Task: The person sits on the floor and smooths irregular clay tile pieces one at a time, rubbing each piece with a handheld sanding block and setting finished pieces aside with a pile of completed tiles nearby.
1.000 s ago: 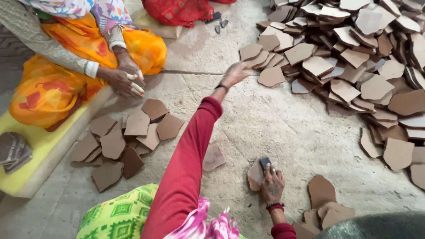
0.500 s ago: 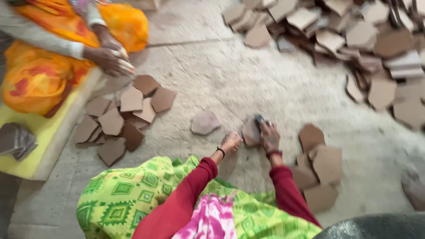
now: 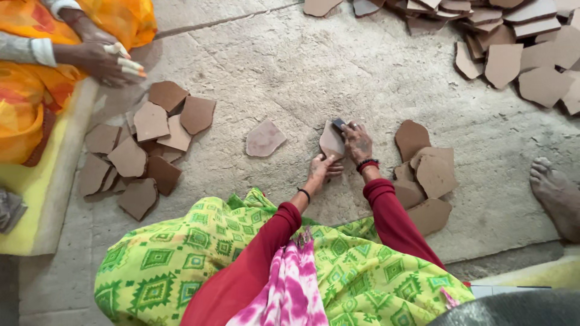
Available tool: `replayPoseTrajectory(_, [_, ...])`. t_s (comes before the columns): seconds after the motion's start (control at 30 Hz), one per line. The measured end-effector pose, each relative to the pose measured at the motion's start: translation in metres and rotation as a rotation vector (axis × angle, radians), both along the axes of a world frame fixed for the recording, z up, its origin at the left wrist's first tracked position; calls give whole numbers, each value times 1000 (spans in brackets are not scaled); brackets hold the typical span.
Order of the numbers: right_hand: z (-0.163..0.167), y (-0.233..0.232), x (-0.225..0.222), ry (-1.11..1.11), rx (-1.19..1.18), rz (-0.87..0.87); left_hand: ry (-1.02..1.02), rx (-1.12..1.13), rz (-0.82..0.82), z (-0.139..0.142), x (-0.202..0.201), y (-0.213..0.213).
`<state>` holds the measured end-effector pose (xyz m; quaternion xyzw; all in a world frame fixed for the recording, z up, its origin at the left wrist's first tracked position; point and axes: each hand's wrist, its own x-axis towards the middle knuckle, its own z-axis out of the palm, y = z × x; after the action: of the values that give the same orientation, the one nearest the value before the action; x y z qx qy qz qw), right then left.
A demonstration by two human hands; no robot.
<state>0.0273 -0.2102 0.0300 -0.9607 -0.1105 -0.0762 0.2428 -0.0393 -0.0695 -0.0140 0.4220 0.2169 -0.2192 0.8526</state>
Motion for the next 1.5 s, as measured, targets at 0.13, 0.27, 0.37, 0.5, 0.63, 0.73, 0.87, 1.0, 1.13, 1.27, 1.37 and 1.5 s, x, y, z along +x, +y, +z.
replayPoseTrajectory(0.13, [-15,22,-47,178,-252,37,-87,16,130,-15,-11,17])
replayPoseTrajectory(0.27, [-28,31,-94,-135,-239,139,-237,314,56,-29,-15,23])
replayPoseTrajectory(0.37, [-34,23,-72,-118,-254,17,-165,311,23,-31,-10,23])
replayPoseTrajectory(0.5, [-30,4,-10,-93,-125,-84,-258,487,-76,-28,-3,25])
replayPoseTrajectory(0.63, [-27,-5,-16,-81,-183,-25,-123,55,-55,-30,-3,27])
replayPoseTrajectory(0.73, [-27,11,-72,6,-202,74,-22,46,-49,-35,-7,27])
replayPoseTrajectory(0.87, [-29,25,-99,-114,-61,195,-328,383,-24,-38,-10,24])
replayPoseTrajectory(1.0, [-31,8,-41,-169,-189,-42,-209,239,-26,-34,-5,22])
replayPoseTrajectory(1.13, [-30,-3,-5,-95,-80,-110,-112,95,-49,-30,1,24])
replayPoseTrajectory(1.27, [-42,13,-62,-10,-173,-23,-148,140,-52,-35,-3,24])
replayPoseTrajectory(1.37, [-41,17,-96,-148,-101,116,-318,442,-69,-39,-6,25])
replayPoseTrajectory(1.5, [-34,-1,-57,-229,-196,-19,-226,326,-103,-36,-3,25])
